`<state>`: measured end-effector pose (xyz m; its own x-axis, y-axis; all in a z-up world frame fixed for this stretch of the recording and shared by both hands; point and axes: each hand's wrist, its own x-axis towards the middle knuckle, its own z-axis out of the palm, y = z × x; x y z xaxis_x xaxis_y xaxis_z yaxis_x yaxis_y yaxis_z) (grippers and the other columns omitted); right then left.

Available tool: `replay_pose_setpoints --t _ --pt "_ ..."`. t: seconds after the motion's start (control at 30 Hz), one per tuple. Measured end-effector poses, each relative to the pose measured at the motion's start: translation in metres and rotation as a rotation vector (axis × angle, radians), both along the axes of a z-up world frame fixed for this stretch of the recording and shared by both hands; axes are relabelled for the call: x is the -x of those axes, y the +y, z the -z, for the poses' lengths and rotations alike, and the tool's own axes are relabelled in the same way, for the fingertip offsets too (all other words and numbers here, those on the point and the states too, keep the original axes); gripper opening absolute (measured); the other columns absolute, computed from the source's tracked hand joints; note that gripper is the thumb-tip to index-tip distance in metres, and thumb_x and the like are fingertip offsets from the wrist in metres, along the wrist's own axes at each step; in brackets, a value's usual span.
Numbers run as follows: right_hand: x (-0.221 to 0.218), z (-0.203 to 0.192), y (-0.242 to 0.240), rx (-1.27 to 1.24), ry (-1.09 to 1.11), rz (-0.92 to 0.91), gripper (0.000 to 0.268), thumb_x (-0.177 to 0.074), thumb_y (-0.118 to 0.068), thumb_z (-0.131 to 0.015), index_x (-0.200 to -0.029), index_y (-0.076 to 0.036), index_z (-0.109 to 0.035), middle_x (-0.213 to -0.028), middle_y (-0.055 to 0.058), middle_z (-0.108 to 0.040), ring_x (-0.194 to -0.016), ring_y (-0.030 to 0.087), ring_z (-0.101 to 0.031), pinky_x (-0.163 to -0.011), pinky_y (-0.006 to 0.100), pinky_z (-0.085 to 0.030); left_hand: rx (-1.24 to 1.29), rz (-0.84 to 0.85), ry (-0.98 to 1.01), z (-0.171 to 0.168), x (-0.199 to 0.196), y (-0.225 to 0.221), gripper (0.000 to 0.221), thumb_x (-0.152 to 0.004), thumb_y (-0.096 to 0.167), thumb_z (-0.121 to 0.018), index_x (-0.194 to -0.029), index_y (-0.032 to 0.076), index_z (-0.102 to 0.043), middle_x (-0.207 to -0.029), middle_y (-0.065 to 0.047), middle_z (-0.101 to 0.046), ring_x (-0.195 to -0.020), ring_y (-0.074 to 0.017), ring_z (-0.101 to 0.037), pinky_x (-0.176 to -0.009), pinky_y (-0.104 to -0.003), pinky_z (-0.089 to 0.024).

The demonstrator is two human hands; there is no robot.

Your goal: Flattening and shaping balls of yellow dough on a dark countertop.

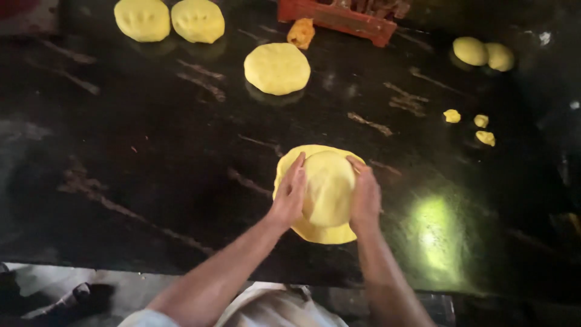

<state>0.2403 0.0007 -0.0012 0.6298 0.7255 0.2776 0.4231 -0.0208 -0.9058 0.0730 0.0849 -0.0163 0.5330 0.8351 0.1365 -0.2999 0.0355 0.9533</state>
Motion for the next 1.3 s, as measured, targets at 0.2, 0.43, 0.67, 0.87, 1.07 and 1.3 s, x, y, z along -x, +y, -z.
replay_pose_setpoints --t 0.2,0.43,0.67,0.87,1.07,1.3 --pt "-0.08 0.014 0.01 0.134 -0.768 -0.03 0.04 -0.103 -0.029 -0.057 -0.131 -0.005 -0.068 -0.13 0.017 -0.07 -0.123 0.035 -0.063 -0.106 0.049 -0.045 -0.781 -0.158 0.781 0.032 -0.017 0.012 0.075 -0.111 0.048 -0.041 -0.16 -0.007 -0.025 -0.165 -0.032 -0.023 -0.155 -0.0453 -0.018 -0.125 -0.051 -0.014" --pt "-0.115 -0.008 0.113 0.511 -0.495 -0.391 0.036 -0.092 -0.039 -0.073 -0.116 -0.012 -0.073 -0.111 0.013 -0.077 -0.105 0.03 -0.075 -0.092 0.042 -0.058 -1.097 0.041 1.081 -0.043 -0.027 -0.039 0.082 -0.094 0.055 -0.047 -0.151 -0.001 -0.031 -0.161 -0.023 -0.029 -0.151 -0.0389 -0.02 -0.121 -0.052 -0.011" --pt "-0.133 0.043 0.165 0.529 -0.606 -0.733 0.021 -0.086 -0.025 -0.079 -0.097 -0.011 -0.07 -0.099 0.01 -0.068 -0.091 0.028 -0.067 -0.078 0.042 -0.053 -0.809 -0.057 0.705 -0.035 -0.022 0.013 0.058 -0.101 0.042 -0.058 -0.142 0.002 -0.055 -0.152 -0.021 -0.052 -0.145 -0.0348 -0.042 -0.122 -0.046 -0.031" --pt "-0.127 0.028 0.169 0.52 -0.318 -0.82 0.025 -0.083 -0.016 -0.079 -0.104 -0.008 -0.066 -0.092 0.013 -0.069 -0.079 0.021 -0.067 -0.072 0.038 -0.053 -0.874 -0.21 0.683 -0.017 -0.057 0.095 0.042 -0.087 0.02 -0.07 -0.126 0.004 -0.068 -0.129 -0.016 -0.07 -0.123 -0.0389 -0.062 -0.107 -0.048 -0.047" --pt "-0.087 -0.05 0.114 0.255 -0.639 -0.476 0.022 -0.084 -0.012 -0.077 -0.104 -0.01 -0.069 -0.092 0.013 -0.075 -0.084 0.03 -0.073 -0.072 0.041 -0.056 -0.647 0.055 0.894 -0.043 -0.073 0.103 0.043 -0.083 0.018 -0.068 -0.126 0.01 -0.069 -0.123 -0.016 -0.071 -0.122 -0.0373 -0.063 -0.106 -0.046 -0.05" --pt "-0.067 -0.031 -0.003 0.246 -0.458 -0.558 0.048 -0.081 -0.004 -0.065 -0.129 -0.012 -0.068 -0.118 0.012 -0.074 -0.099 0.03 -0.075 -0.082 0.04 -0.058 -0.947 0.017 0.609 -0.042 -0.027 0.027 0.045 -0.093 0.018 -0.06 -0.136 0.007 -0.063 -0.141 -0.022 -0.06 -0.133 -0.0362 -0.052 -0.111 -0.047 -0.043"
